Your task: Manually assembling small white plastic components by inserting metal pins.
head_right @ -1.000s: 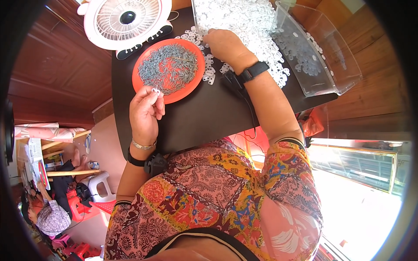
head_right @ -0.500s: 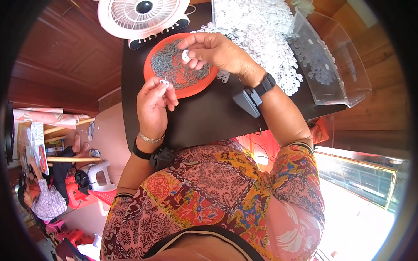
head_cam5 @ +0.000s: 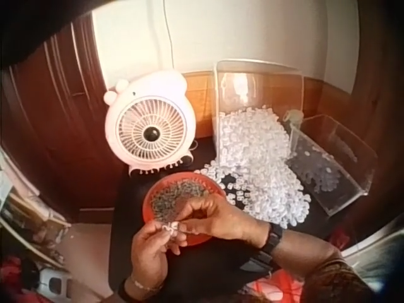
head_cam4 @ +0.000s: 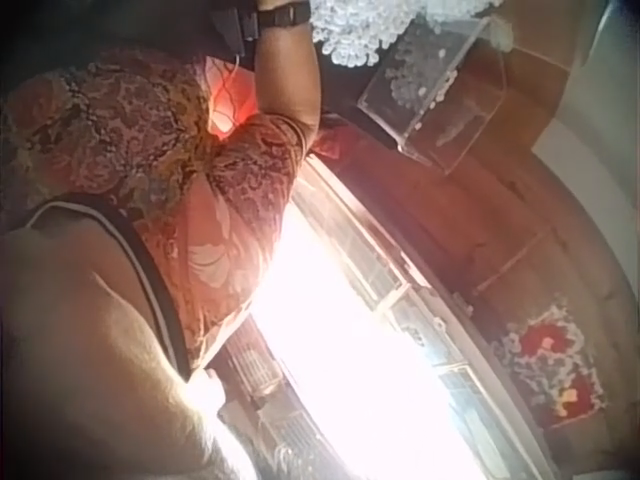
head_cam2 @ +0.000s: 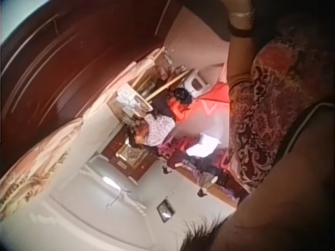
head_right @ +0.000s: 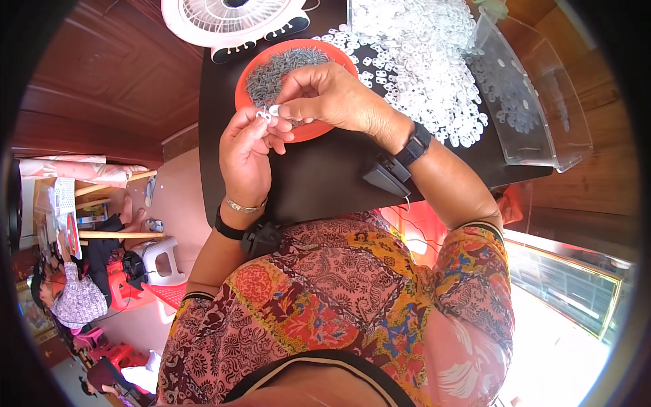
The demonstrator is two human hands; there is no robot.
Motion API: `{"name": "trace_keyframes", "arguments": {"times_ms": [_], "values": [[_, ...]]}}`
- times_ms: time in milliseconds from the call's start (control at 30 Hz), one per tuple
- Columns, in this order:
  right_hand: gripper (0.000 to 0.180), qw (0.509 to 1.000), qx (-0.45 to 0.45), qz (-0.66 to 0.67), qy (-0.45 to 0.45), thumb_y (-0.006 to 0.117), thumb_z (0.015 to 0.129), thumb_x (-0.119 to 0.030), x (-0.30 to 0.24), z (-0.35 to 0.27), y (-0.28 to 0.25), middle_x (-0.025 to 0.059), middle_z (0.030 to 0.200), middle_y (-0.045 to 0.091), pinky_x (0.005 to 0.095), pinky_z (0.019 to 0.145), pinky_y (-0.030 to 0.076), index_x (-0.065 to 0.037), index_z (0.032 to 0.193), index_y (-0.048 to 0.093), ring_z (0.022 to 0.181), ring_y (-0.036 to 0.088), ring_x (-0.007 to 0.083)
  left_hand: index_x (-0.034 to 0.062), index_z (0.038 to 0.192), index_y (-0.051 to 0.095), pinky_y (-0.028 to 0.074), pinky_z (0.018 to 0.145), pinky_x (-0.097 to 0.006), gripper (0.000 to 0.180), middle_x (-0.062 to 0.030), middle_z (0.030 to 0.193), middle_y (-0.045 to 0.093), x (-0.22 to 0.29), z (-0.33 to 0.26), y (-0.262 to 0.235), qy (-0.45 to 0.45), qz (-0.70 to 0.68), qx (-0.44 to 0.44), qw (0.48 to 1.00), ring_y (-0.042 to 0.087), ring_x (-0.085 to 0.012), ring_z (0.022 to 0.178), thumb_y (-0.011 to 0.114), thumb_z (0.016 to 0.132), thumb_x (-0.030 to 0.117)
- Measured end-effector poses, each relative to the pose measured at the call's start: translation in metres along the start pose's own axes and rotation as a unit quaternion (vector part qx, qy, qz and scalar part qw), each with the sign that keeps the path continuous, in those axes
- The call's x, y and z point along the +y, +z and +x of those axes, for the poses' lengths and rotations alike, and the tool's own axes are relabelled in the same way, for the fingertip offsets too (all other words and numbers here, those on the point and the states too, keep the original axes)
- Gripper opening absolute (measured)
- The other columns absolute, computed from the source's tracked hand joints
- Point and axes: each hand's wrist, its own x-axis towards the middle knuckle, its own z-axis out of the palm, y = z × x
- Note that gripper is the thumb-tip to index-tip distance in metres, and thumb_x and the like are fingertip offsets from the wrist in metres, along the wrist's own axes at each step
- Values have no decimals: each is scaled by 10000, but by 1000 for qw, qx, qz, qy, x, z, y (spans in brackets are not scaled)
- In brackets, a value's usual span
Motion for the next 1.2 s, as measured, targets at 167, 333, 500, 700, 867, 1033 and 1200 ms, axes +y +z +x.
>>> {"name": "trace_keyframes", "arguments": {"times_ms": [167,333,500,700,867,1033,1200], "values": [[121,994,81,63,37,625,873,-79,-10,1,0,43,836,665,205,634,480,-4,967,628,713,598,69,24,850,571,393,520,-206,168,-56,724,603,-1,-2,0,-40,66,27,997,543,-106,589,497,902,166],[152,995,75,43,39,619,874,-72,-10,-1,2,52,844,668,200,635,484,-4,1009,625,711,602,73,33,820,573,347,479,-196,162,-26,674,569,-2,-1,2,-50,84,45,994,489,-75,536,506,893,161],[166,997,46,55,12,596,873,-18,-5,-1,4,52,860,662,206,684,500,19,1032,621,735,607,78,39,785,569,341,464,-190,125,-11,657,566,-1,-1,1,-52,49,53,996,470,-52,531,554,852,143],[181,998,45,31,6,585,868,9,-8,-2,5,56,864,661,211,706,504,29,1045,620,748,604,81,39,797,568,341,472,-194,117,-6,659,560,-2,-2,0,-54,59,46,996,467,-53,538,552,851,141],[188,999,45,10,6,582,864,18,-12,-3,5,56,868,660,212,708,505,31,1048,619,750,605,82,26,799,564,346,486,-195,113,-8,649,539,-2,-2,1,-49,57,43,996,459,-55,546,544,857,121],[197,999,44,6,13,586,862,12,-9,-2,5,56,876,661,211,707,504,29,1056,615,748,603,78,12,797,560,348,498,-198,113,-12,636,520,-1,-2,1,-38,53,36,997,451,-62,546,537,862,101],[183,993,37,78,82,620,866,-96,-9,1,3,43,829,654,197,650,495,8,1016,626,702,609,84,11,788,562,341,488,-202,122,-10,625,514,0,-2,1,-48,55,43,996,445,-66,536,538,861,105]]}}
